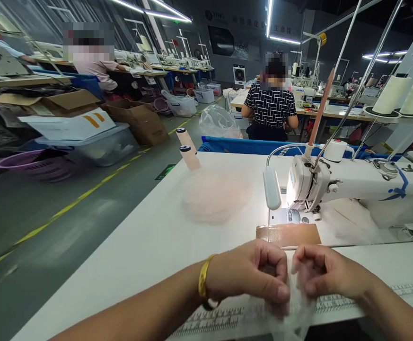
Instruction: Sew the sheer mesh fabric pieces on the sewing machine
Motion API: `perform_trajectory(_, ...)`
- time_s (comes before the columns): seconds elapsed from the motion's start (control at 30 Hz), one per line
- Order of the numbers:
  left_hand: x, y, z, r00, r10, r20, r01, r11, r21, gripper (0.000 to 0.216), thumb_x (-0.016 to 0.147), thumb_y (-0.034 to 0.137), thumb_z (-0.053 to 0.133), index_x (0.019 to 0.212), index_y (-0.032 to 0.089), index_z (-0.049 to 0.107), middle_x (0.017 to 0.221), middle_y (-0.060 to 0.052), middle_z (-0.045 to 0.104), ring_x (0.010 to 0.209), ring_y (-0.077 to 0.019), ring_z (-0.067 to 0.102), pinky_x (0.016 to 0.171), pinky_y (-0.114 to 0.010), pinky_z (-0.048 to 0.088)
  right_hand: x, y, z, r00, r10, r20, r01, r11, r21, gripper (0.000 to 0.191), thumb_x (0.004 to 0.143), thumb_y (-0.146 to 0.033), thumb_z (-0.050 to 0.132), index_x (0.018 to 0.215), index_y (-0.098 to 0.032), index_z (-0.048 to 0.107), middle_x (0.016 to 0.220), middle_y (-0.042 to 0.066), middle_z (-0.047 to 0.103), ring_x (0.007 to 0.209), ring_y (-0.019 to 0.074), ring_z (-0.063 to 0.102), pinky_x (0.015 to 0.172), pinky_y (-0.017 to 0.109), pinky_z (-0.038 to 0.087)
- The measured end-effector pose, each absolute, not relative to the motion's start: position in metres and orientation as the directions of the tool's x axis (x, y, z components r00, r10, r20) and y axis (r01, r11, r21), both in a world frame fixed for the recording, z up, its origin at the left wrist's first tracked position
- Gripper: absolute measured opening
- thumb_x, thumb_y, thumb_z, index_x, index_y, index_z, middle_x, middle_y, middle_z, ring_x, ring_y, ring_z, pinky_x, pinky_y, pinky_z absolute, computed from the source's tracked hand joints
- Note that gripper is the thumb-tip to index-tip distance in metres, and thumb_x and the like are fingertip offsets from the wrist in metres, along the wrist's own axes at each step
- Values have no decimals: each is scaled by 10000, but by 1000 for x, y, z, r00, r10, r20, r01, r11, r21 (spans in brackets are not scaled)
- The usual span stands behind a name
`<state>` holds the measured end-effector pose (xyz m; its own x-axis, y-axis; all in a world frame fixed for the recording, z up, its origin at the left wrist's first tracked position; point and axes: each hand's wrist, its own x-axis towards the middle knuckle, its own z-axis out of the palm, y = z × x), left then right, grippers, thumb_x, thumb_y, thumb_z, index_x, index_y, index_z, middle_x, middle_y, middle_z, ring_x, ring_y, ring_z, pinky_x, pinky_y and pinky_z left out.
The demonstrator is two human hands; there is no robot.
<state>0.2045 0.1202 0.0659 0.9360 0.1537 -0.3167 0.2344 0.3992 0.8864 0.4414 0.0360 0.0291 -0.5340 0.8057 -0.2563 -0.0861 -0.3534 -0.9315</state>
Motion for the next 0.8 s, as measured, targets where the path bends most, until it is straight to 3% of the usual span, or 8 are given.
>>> perform_trajectory(0.1, 207, 138, 60, 872, 317, -372, 317, 210, 925, 571, 687, 535, 898, 934, 213, 496, 709, 39, 664, 645, -159, 642, 606, -260, 474, 441, 48, 33, -415, 862, -292, 21, -312, -950, 468, 804, -555, 862, 974, -203, 604, 710, -44, 587, 663, 160, 629, 666, 280, 503)
perform_trajectory(0.2, 218, 153, 54, 793, 533, -294, 367, -34, 930, 587, 708, 468, 859, 1108, 202, 522, 720, 65, 613, 693, -163, 608, 604, -247, 423, 441, 62, 38, -328, 912, -245, 233, -173, -957, 326, 914, -487, 738, 857, -209, 576, 711, -36, 564, 633, 146, 566, 590, 252, 422)
perform_trajectory(0.37, 235, 163, 39, 743, 604, -288, 394, -46, 918, 322, 736, 459, 713, 838, 192, 566, 667, 30, 607, 656, -193, 635, 579, -260, 435, 445, 72, 42, -210, 963, -169, 544, -28, -839, 160, 930, -299, 620, 804, -218, 566, 713, -40, 521, 654, 140, 453, 567, 251, 300)
perform_trajectory(0.53, 237, 163, 25, 720, 666, -193, 363, -125, 923, 298, 745, 466, 653, 723, 170, 631, 649, 20, 571, 639, -152, 550, 577, -246, 393, 446, 68, 31, -159, 981, -112, 478, -23, -878, 167, 965, -369, 586, 884, -225, 564, 780, -27, 537, 706, 154, 471, 618, 269, 360)
perform_trajectory(0.67, 238, 160, 22, 734, 664, -146, 323, -151, 934, 342, 784, 477, 637, 768, 148, 730, 696, 0, 615, 685, -147, 522, 618, -242, 379, 440, 69, 19, -112, 993, -22, 450, 31, -893, 247, 986, -465, 604, 1063, -230, 614, 925, 11, 588, 823, 186, 533, 706, 297, 442)
perform_trajectory(0.8, 239, 157, 23, 741, 662, -114, 283, -153, 947, 333, 817, 460, 640, 804, 159, 780, 736, -10, 658, 715, -151, 540, 645, -237, 393, 434, 69, 15, -78, 997, 7, 419, 39, -907, 239, 991, -456, 604, 1049, -225, 624, 913, 9, 589, 809, 181, 545, 713, 297, 460)
